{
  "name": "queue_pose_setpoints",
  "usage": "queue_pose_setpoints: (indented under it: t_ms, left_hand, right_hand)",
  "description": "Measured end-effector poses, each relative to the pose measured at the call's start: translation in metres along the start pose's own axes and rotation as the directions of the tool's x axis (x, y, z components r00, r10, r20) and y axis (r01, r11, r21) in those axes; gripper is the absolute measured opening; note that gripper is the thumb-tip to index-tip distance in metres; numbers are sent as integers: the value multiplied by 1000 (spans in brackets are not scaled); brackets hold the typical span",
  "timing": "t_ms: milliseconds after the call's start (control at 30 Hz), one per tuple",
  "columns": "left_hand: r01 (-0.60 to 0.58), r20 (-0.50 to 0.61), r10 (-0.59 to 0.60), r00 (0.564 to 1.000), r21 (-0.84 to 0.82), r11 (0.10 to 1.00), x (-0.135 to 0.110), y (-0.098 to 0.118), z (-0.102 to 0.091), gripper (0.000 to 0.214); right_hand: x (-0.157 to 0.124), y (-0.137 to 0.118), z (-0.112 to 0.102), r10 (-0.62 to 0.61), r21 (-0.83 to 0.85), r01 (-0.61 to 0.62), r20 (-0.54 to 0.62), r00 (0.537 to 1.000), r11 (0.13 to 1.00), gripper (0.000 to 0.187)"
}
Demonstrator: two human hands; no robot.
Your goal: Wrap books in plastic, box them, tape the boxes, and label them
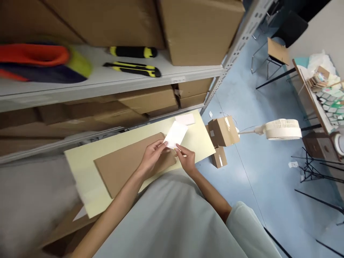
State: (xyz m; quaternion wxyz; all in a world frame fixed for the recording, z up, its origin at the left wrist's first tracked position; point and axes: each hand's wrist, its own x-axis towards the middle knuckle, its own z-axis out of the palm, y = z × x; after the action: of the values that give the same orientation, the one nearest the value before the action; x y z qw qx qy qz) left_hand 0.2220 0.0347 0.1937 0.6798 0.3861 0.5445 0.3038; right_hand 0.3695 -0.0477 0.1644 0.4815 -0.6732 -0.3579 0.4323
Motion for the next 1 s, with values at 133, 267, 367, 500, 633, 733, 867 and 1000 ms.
queue_pose_setpoints:
  t_ms: [133,267,367,500,633,733,867,1000]
  left_hand:
    - [63,-121,-77,990,-120,991,-50,-10,-58,59]
    - [81,-211,-123,970,-197,977,-88,-22,-96,63]
    - [41,-261,-92,961,-193,980,-113,-32,-117,63]
    - [-29,-268,-16,963,-166,986,-140,-46,-139,60]
    - [-67,-169,48,984,-106,992,-156,-55,-156,58]
    - [-84,-85,78,993,-69,994,-163,-55,-166,58]
    - [-122,-56,117,992,-102,987,-168,-42,-183,61]
    - [-213,-64,209,976,-52,976,-165,-22,-198,51]
  right_hand:
    - [-32,-7,35,8,3,-8,181,984,1000,38]
    - [-53,-19,63,-25,-15,31,278,960,999,37]
    - [-67,-28,78,-57,-51,79,338,939,996,35]
    - [-88,-38,93,-67,-95,112,392,918,989,40]
    - [-107,-46,105,-54,-115,100,349,935,988,39]
    - [-117,-53,110,-52,-113,94,328,943,989,31]
    - [-129,-66,110,-131,-156,206,393,910,966,24]
    - [-136,-82,105,-218,-234,358,470,855,904,23]
